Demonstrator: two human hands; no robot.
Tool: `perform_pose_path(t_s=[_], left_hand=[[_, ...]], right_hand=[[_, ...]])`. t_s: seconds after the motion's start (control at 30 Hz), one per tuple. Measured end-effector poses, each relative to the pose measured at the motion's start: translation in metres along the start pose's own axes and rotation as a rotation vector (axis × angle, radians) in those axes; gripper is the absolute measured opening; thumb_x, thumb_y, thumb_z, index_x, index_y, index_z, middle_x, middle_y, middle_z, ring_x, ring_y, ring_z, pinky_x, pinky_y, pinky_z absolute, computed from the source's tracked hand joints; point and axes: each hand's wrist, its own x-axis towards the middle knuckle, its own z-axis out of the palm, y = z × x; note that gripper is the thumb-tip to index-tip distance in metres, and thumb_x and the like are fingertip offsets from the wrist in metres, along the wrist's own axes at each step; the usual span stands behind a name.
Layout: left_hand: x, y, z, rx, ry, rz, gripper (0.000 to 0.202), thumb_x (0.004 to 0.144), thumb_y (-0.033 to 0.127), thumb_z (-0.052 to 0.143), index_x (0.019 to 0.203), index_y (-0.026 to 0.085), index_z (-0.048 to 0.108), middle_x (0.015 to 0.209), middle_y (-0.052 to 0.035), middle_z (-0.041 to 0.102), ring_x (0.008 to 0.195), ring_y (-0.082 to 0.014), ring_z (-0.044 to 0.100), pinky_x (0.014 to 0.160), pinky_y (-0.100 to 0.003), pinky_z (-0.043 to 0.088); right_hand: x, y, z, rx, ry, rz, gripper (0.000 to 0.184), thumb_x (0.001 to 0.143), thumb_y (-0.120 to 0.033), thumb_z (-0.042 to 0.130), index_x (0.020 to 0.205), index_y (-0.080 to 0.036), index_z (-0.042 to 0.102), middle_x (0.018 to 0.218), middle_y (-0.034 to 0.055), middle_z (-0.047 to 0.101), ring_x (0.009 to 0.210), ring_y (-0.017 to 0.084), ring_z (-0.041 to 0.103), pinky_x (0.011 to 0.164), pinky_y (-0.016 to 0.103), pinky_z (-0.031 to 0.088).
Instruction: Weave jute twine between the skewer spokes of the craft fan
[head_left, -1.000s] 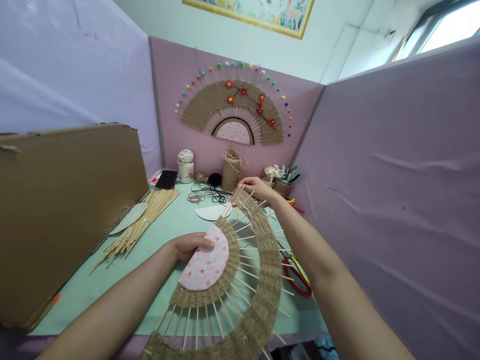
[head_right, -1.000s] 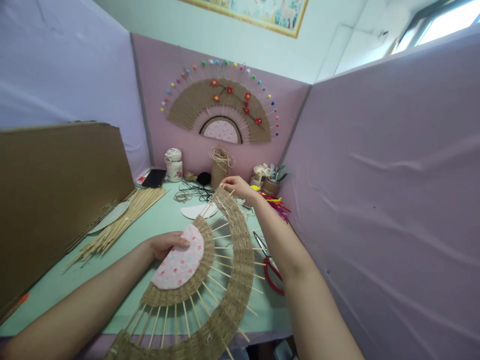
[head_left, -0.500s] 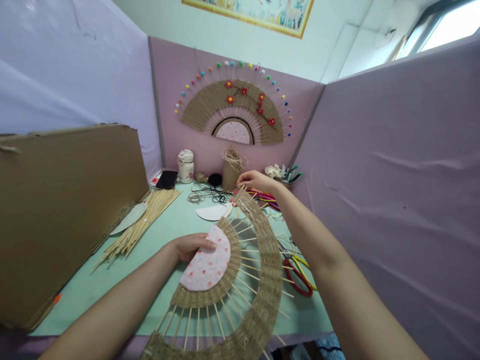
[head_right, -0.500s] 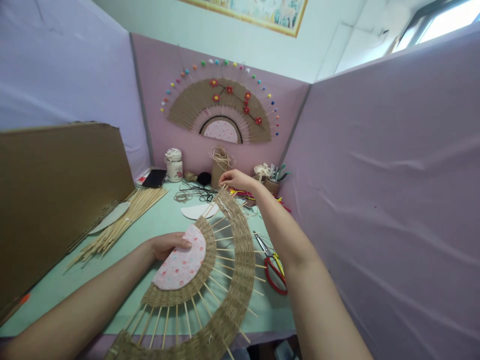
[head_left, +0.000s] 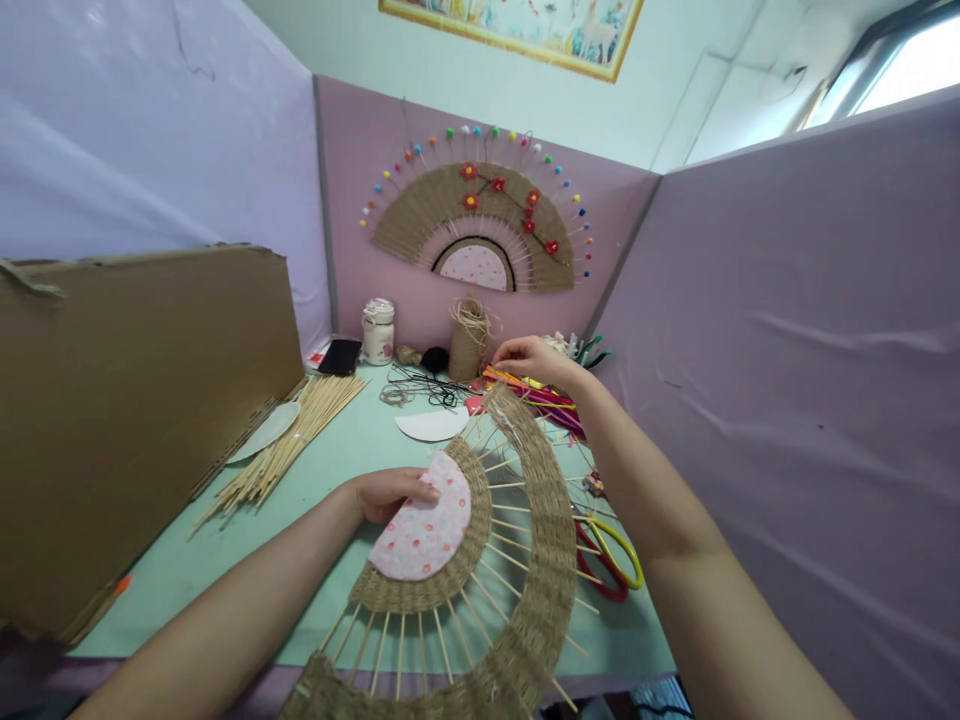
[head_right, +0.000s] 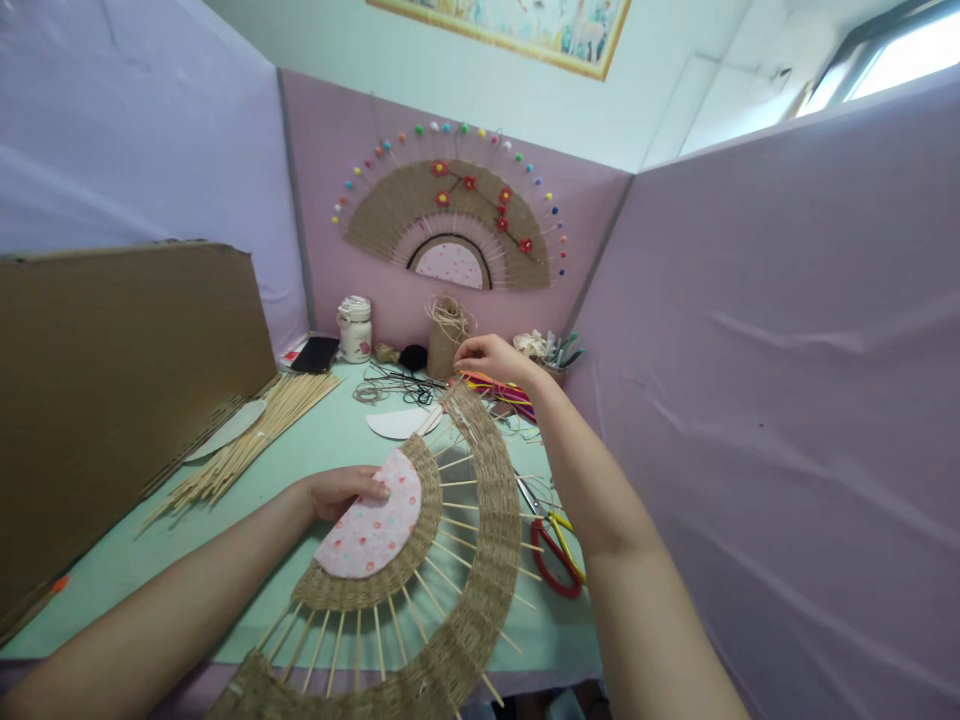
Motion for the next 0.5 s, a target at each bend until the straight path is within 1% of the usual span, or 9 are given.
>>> perform_pose_path(t_s=[0.13, 0.27, 0.37, 0.5], left_hand=[[0.000, -0.001, -0.003, 0.011, 0.017, 0.001, 0.038, 0.055, 0.024, 0.083, 0.088, 0.011, 0.070, 0.082, -0.0099, 0.075, 0.072, -0.0221, 0.069, 0.068, -0.032, 0.053], [0.000, 0.000, -0.003, 0.022, 0.038, -0.011, 0.041, 0.051, 0.027, 0.085, 0.086, 0.011, 0.071, 0.081, -0.0094, 0.075, 0.070, -0.0209, 0.069, 0.069, -0.032, 0.053], [-0.001, 0.001, -0.001, 0.022, 0.024, -0.012, 0.040, 0.051, 0.028, 0.085, 0.085, 0.011, 0.070, 0.080, -0.0086, 0.074, 0.070, -0.0202, 0.068, 0.068, -0.030, 0.053], [-0.002, 0.002, -0.001, 0.018, 0.014, -0.007, 0.038, 0.053, 0.027, 0.085, 0.084, 0.011, 0.070, 0.082, -0.0086, 0.075, 0.071, -0.0200, 0.068, 0.070, -0.030, 0.052]], right_hand=[[-0.004, -0.009, -0.001, 0.019, -0.020, 0.034, 0.027, 0.071, -0.041, 0.063, 0.076, -0.014, 0.065, 0.065, 0.0000, 0.060, 0.059, 0.011, 0.051, 0.057, 0.024, 0.040], [-0.016, -0.017, -0.001, -0.002, -0.059, 0.028, 0.024, 0.073, -0.038, 0.062, 0.078, -0.015, 0.067, 0.069, 0.0005, 0.062, 0.063, 0.011, 0.053, 0.059, 0.023, 0.041], [-0.024, -0.013, -0.004, 0.027, -0.063, 0.041, 0.026, 0.074, -0.040, 0.062, 0.080, -0.015, 0.068, 0.072, 0.0009, 0.063, 0.064, 0.012, 0.054, 0.061, 0.024, 0.042], [-0.028, 0.001, -0.004, 0.103, 0.008, 0.093, 0.027, 0.074, -0.041, 0.062, 0.079, -0.015, 0.068, 0.073, 0.0016, 0.065, 0.066, 0.013, 0.056, 0.062, 0.024, 0.044]])
